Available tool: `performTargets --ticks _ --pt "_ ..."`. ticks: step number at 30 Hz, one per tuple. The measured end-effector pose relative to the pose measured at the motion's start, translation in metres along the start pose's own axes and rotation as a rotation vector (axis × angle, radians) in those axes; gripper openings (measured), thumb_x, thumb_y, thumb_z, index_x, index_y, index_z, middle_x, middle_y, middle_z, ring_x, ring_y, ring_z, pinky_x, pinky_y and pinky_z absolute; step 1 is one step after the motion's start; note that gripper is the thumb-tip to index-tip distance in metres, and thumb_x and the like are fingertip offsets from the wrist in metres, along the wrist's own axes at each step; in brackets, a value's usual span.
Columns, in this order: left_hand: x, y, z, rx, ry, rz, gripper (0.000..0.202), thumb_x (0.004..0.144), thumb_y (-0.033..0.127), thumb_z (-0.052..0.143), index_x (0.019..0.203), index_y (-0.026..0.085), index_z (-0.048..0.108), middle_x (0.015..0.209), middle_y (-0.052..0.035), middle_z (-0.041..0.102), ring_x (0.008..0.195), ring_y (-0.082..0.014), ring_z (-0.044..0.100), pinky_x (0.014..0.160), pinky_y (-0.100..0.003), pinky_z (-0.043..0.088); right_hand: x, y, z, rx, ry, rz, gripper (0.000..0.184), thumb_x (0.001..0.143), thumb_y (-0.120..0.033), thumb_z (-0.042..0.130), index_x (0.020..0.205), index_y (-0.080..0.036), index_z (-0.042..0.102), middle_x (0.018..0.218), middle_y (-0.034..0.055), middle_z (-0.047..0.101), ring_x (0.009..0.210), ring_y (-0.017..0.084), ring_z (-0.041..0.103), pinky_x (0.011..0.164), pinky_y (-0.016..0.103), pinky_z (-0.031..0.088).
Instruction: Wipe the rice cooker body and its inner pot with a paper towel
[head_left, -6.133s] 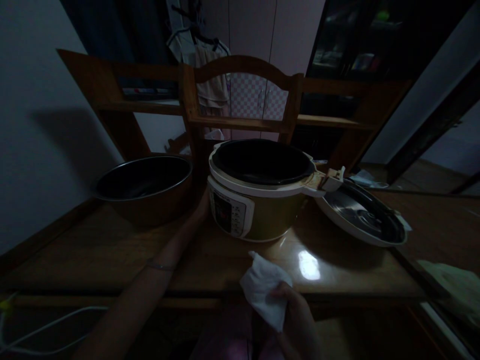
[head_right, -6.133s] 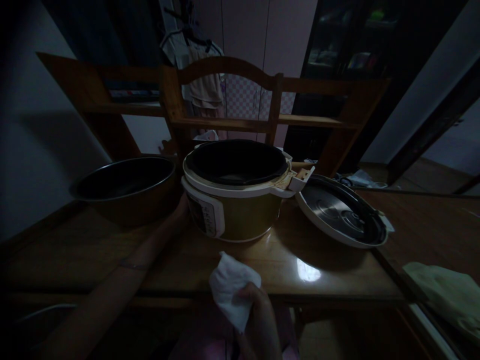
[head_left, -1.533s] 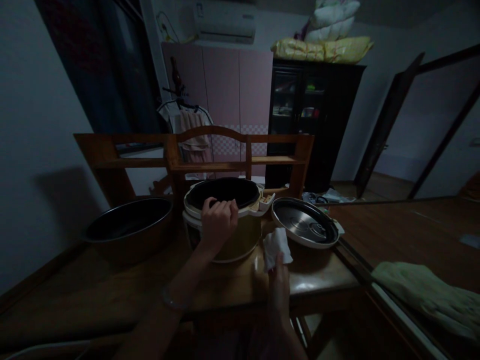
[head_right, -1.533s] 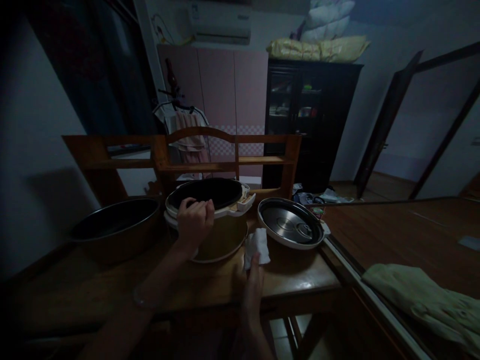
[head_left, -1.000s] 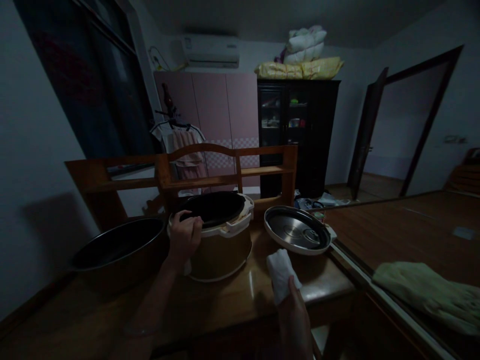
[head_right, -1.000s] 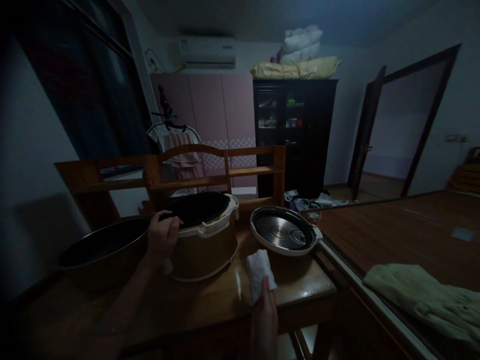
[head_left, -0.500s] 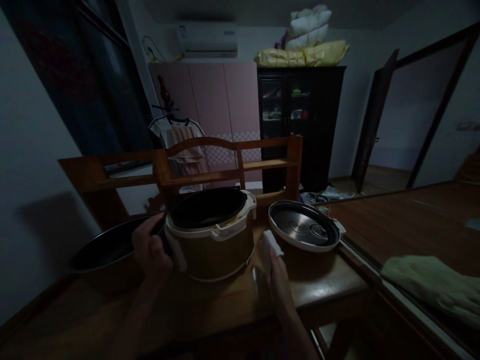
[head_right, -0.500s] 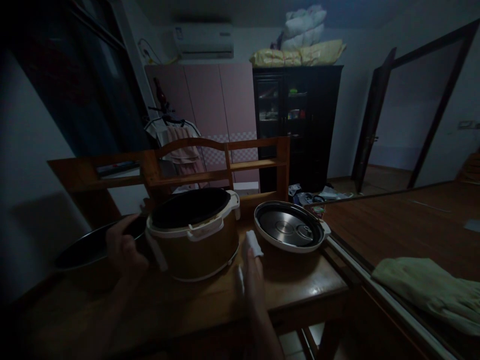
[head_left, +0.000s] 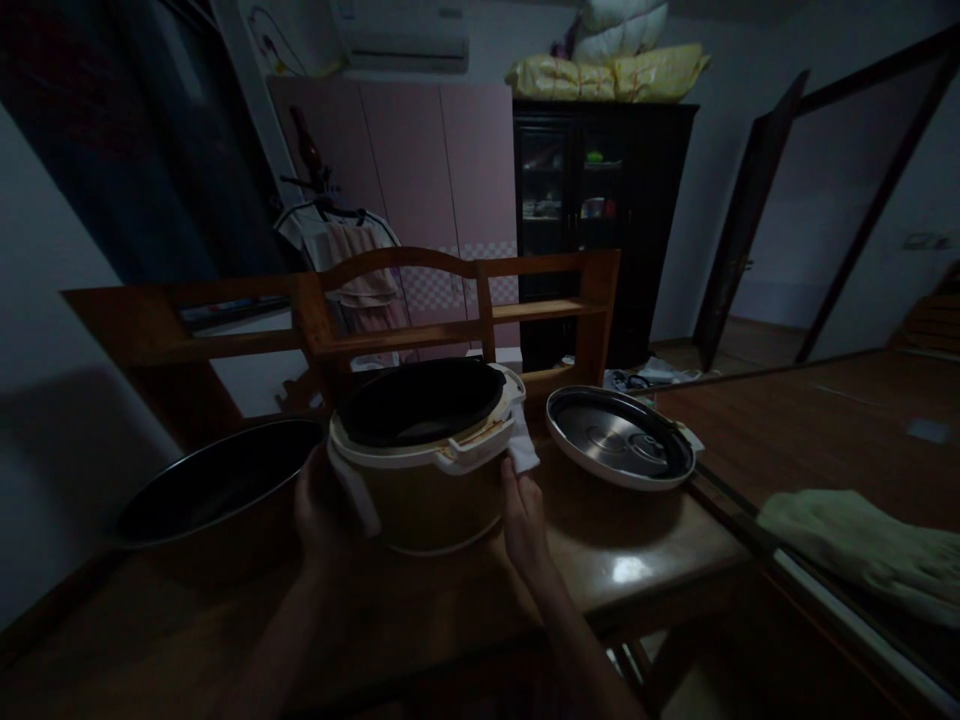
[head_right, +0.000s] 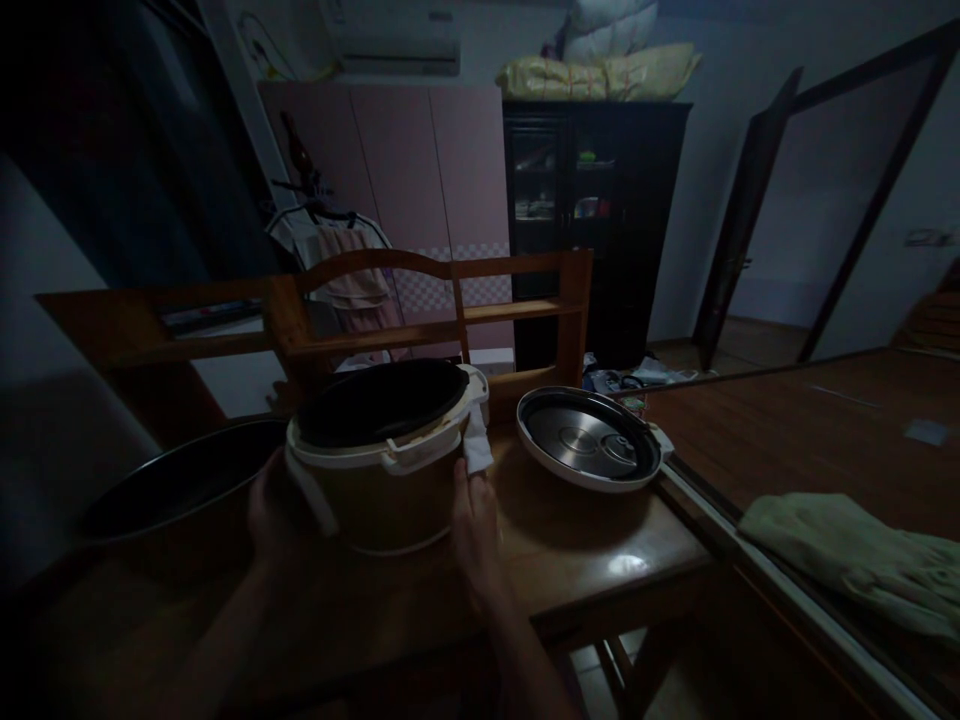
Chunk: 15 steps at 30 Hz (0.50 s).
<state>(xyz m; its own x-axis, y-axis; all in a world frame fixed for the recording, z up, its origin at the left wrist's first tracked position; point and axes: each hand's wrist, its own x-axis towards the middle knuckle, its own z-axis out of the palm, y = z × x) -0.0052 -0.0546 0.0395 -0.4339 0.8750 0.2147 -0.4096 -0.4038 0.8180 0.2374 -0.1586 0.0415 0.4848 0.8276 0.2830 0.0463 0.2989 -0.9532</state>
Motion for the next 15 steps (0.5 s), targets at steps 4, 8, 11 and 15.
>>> performTargets --ticks 4,8,11,15 --pt "0.027 0.016 -0.003 -0.031 0.068 -0.211 0.038 0.095 0.052 0.053 0.114 0.027 0.074 0.125 -0.0034 0.077 0.13 -0.0294 0.066 0.11 -0.046 0.054 -0.01 0.016 -0.009 -0.033 0.021 0.047 0.048 0.099 -0.064 0.053 0.081 -0.023 0.069 0.076 -0.0002 0.062 0.079 0.021 0.056 0.078 0.032 0.042" --pt "0.044 0.02 0.001 -0.062 -0.057 -0.229 0.04 0.094 0.056 0.057 0.108 0.023 0.075 0.104 -0.0052 0.081 0.117 -0.0299 0.072 0.105 -0.046 0.058 -0.023 0.034 -0.014 -0.044 0.043 0.127 0.049 0.095 -0.066 0.057 0.097 -0.022 0.076 0.094 0.0045 0.071 0.094 0.025 0.061 0.088 0.034 0.044" --pt "0.055 0.014 0.002 -0.042 -0.133 -0.262 0.04 0.092 0.053 0.063 0.11 0.021 0.075 0.103 -0.0059 0.082 0.116 -0.0308 0.073 0.109 -0.047 0.057 -0.031 0.047 -0.017 -0.042 0.052 0.189 0.056 0.092 -0.072 0.057 0.106 -0.021 0.078 0.106 0.0073 0.075 0.104 0.028 0.064 0.094 0.036 0.045" --pt "0.069 -0.012 -0.013 0.006 -0.21 -0.343 0.043 0.09 0.054 0.065 0.116 0.022 0.075 0.123 -0.0093 0.079 0.13 -0.0354 0.067 0.117 -0.053 0.051 -0.034 0.057 -0.022 -0.043 0.071 0.23 0.066 0.086 -0.078 0.058 0.114 -0.022 0.079 0.116 0.0077 0.076 0.12 0.03 0.062 0.105 0.038 0.044"
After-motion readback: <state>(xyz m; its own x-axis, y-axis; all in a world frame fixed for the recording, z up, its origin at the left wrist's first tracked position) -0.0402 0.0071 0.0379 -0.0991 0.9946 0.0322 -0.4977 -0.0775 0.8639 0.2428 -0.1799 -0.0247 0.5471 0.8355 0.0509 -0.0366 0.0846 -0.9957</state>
